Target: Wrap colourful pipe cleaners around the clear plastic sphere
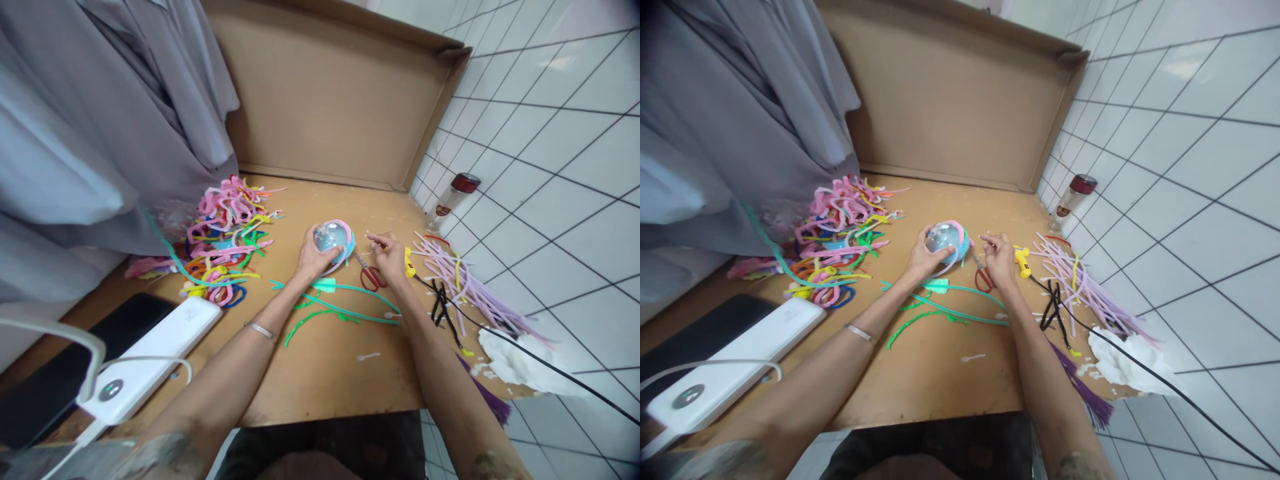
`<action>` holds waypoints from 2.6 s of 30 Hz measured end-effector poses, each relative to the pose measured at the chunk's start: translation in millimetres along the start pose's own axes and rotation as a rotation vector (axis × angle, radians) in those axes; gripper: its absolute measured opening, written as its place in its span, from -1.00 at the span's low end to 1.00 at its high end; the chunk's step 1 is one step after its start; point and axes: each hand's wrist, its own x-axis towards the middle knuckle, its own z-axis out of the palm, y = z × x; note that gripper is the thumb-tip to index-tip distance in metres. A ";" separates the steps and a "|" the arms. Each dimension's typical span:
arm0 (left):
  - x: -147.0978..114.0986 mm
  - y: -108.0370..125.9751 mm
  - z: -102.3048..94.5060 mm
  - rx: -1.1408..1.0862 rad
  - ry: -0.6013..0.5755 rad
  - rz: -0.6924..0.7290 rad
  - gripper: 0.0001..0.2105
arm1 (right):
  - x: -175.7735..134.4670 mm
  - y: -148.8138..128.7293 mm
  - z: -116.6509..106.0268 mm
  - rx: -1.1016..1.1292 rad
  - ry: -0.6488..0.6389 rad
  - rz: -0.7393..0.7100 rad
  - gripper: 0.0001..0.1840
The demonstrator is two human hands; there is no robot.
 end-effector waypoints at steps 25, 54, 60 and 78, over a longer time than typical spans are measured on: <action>-1.4 5.1 -0.7 0.019 0.043 -0.014 -0.26 | -18.3 -22.4 9.5 -0.959 -0.511 -0.061 -0.54; 0.5 0.1 -1.8 -0.039 0.019 0.016 -0.25 | -13.2 -23.2 10.6 -0.135 0.020 -0.056 -0.90; -0.6 0.6 -4.1 0.000 0.005 0.006 -0.28 | -15.7 -27.9 11.6 -0.245 -0.019 -0.055 -0.69; -5.5 -0.1 -2.7 0.051 0.014 0.100 -0.31 | -14.0 -28.4 12.4 -0.142 -0.144 -0.057 -0.92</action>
